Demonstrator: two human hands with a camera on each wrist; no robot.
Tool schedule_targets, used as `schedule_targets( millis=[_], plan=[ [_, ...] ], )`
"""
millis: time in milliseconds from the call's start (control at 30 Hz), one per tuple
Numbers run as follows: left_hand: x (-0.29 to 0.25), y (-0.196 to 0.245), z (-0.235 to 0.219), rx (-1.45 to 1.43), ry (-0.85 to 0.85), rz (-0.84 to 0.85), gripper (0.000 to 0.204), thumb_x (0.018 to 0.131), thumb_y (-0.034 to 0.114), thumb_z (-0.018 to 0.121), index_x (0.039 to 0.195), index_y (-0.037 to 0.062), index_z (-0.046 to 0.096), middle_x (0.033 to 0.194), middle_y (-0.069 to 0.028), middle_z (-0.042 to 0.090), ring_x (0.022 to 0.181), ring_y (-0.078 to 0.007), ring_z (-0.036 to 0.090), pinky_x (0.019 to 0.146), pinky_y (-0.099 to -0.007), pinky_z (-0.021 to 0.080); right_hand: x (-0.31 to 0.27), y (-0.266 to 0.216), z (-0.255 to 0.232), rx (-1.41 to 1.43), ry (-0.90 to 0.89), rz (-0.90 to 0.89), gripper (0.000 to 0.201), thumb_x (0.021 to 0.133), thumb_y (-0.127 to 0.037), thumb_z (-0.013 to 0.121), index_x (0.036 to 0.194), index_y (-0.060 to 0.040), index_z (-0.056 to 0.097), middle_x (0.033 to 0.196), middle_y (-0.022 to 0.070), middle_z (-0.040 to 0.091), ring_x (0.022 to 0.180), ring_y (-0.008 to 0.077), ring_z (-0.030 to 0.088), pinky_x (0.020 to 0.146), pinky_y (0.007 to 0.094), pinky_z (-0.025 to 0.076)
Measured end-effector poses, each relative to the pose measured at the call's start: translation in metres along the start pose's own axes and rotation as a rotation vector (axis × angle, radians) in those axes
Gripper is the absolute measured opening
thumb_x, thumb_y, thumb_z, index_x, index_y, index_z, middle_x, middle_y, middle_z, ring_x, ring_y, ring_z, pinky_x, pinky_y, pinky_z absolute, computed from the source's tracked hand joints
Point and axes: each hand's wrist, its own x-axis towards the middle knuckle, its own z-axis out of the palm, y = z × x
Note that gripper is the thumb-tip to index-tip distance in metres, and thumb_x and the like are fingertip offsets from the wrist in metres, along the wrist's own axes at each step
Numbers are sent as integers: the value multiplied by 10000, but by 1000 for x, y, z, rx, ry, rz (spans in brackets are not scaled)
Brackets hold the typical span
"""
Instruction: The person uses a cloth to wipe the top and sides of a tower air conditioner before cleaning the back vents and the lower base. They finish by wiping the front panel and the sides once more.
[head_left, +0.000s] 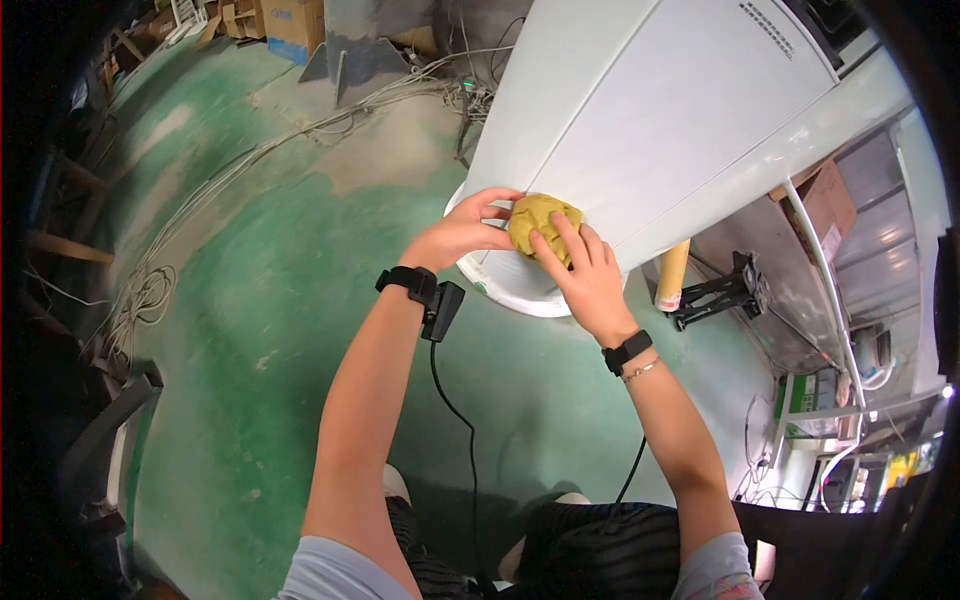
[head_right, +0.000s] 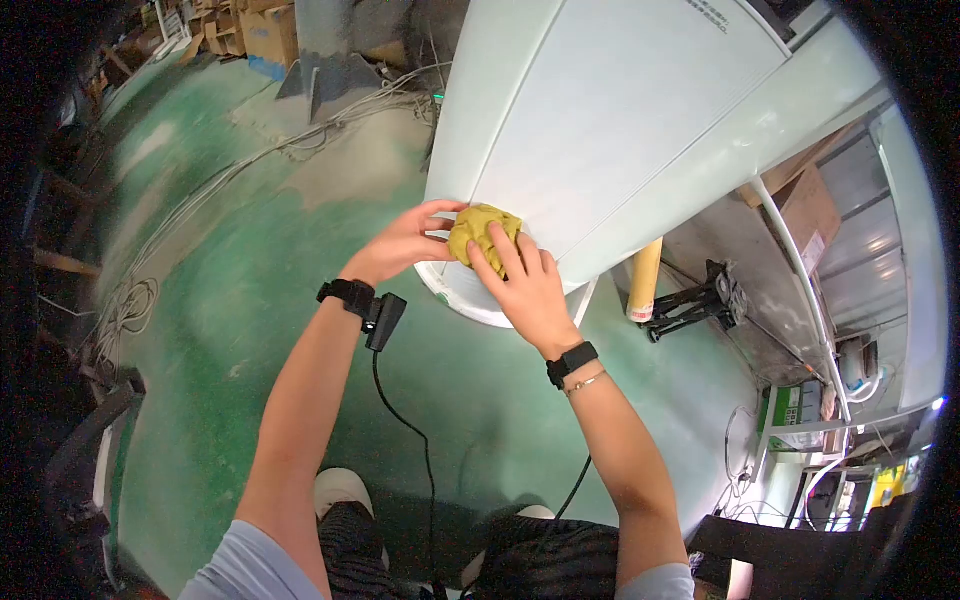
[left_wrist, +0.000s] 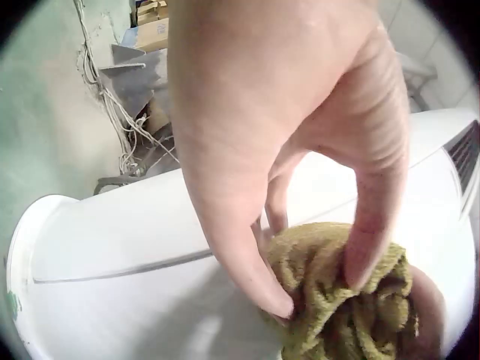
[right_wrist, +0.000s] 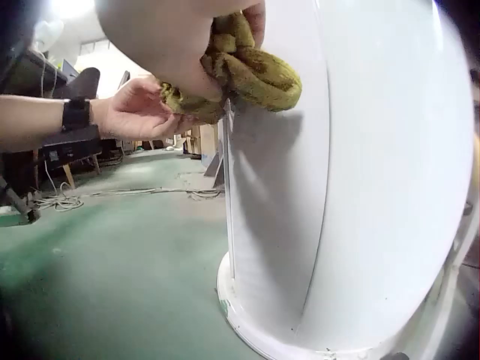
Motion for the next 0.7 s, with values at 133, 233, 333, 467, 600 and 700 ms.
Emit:
schedule_targets(
  millis=[133,233,333,467,600,700],
  plan=[
    [12,-39,-12,329,184,-13,614,735,3,740,1293,12,483,1150,-154,608,1009,-209,621,862,-311,509,-3,-7,29,-64,-113,-74,557,784,-93,593,1335,-146,527,1441,77,446,1134,275,505,873,394,443],
    [15,-70,-19,491,325,-86,624,681,75,792,1236,-9,520,1059,-163,656,937,-212,645,787,-320,528,-7,-15,46,-126,-169,-129,520,801,-139,586,1318,-117,536,1444,40,443,1157,260,490,873,398,430],
    [15,-97,-23,550,447,-149,633,631,125,815,1186,-29,552,942,-161,702,793,-207,675,692,-319,545,-8,-23,65,-158,-198,-163,487,820,-180,579,1300,-107,553,1444,23,441,1171,248,480,859,397,432],
    [22,-144,-26,646,598,-119,478,650,104,798,1073,-29,619,836,-153,713,730,-223,698,651,-322,552,-12,-33,90,-149,-230,-203,451,831,-192,577,1272,-95,574,1433,22,449,1183,241,476,856,398,434],
    [31,-183,-22,784,642,-166,353,721,105,733,1041,-17,646,871,-172,714,766,-265,706,671,-367,551,-16,-40,106,-147,-280,-242,421,831,-175,582,1241,-83,598,1409,23,465,1207,242,461,868,397,426],
    [29,-181,-5,799,612,-230,281,771,129,679,1006,-23,656,908,-212,699,840,-342,685,723,-411,540,-19,-45,112,-164,-353,-266,392,829,-157,582,1211,-82,616,1402,23,466,1221,251,456,882,400,412]
  ],
)
